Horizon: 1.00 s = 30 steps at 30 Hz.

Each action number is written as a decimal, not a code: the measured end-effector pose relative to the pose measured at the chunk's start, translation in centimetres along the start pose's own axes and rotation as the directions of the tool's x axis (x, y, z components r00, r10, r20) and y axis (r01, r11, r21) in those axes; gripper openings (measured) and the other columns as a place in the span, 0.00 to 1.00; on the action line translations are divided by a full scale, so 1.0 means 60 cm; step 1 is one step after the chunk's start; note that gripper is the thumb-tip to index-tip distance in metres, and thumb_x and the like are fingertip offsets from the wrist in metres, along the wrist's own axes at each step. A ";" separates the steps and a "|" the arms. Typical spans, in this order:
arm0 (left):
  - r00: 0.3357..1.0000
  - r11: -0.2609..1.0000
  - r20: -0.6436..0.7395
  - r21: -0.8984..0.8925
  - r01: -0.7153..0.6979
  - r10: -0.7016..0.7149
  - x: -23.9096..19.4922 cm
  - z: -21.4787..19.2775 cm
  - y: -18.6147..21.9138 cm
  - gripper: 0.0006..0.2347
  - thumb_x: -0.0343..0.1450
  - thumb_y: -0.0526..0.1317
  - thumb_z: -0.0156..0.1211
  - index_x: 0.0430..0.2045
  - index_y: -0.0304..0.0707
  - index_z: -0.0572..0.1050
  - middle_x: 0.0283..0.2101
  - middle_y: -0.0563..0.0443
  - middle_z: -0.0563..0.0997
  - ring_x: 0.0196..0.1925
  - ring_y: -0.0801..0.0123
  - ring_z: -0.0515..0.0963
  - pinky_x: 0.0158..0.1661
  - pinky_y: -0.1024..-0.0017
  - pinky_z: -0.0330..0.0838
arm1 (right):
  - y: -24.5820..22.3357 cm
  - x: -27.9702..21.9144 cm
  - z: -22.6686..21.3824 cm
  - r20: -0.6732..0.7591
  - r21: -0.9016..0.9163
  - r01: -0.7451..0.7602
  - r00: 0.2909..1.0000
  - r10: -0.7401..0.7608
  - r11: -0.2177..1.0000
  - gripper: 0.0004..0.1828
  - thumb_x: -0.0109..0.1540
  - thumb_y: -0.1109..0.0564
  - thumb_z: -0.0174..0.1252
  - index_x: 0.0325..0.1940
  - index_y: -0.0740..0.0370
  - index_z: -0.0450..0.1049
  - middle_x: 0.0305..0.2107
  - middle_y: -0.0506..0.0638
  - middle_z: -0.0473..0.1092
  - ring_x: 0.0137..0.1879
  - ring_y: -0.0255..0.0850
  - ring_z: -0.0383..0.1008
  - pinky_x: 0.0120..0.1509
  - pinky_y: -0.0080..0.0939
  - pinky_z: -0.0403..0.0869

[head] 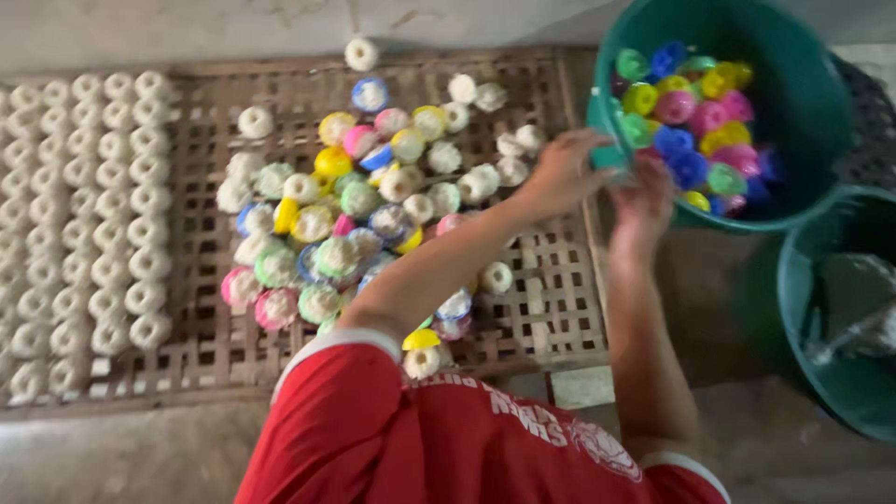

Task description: The person removes colorful plastic molds from small white dough rings and places the rings onto a woven tray. The person then arranges the rings in neat rows on the tray.

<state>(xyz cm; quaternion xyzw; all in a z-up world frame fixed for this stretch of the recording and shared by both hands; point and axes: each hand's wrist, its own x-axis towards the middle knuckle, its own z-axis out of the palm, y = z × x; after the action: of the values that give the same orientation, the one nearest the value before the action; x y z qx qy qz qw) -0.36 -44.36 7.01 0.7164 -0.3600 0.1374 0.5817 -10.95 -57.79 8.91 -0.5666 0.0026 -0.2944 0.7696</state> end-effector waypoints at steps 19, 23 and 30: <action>0.724 0.536 -0.194 0.552 0.638 -0.662 -0.295 -0.476 -0.148 0.19 0.68 0.38 0.60 0.52 0.33 0.66 0.53 0.29 0.76 0.53 0.39 0.79 0.50 0.51 0.74 | 0.368 -0.021 0.544 0.769 -0.561 0.825 0.548 0.330 -0.063 0.16 0.60 0.58 0.65 0.52 0.57 0.74 0.34 0.54 0.77 0.42 0.53 0.80 0.43 0.56 0.76; 0.666 0.596 0.049 0.497 0.631 -0.745 -0.291 -0.475 -0.147 0.22 0.65 0.41 0.66 0.51 0.35 0.69 0.49 0.31 0.80 0.52 0.39 0.80 0.50 0.51 0.74 | 0.345 0.002 0.488 0.717 -0.697 0.694 0.674 0.175 0.183 0.19 0.57 0.61 0.63 0.53 0.53 0.73 0.32 0.55 0.77 0.37 0.56 0.79 0.38 0.57 0.75; 0.610 0.615 -0.089 -0.042 0.788 -0.787 -0.284 -0.512 -0.045 0.22 0.63 0.42 0.67 0.52 0.40 0.74 0.44 0.43 0.84 0.40 0.49 0.86 0.40 0.58 0.79 | 0.164 -0.012 0.209 0.296 -0.507 -0.082 0.919 0.262 0.858 0.14 0.66 0.64 0.60 0.57 0.63 0.71 0.41 0.50 0.75 0.42 0.37 0.77 0.48 0.38 0.77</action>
<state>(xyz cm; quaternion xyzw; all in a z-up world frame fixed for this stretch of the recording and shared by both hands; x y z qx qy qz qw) -3.70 -9.50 3.29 0.7942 0.0201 -0.0966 0.5996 -2.88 -44.74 4.58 -0.7822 -0.0111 -0.1061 0.6138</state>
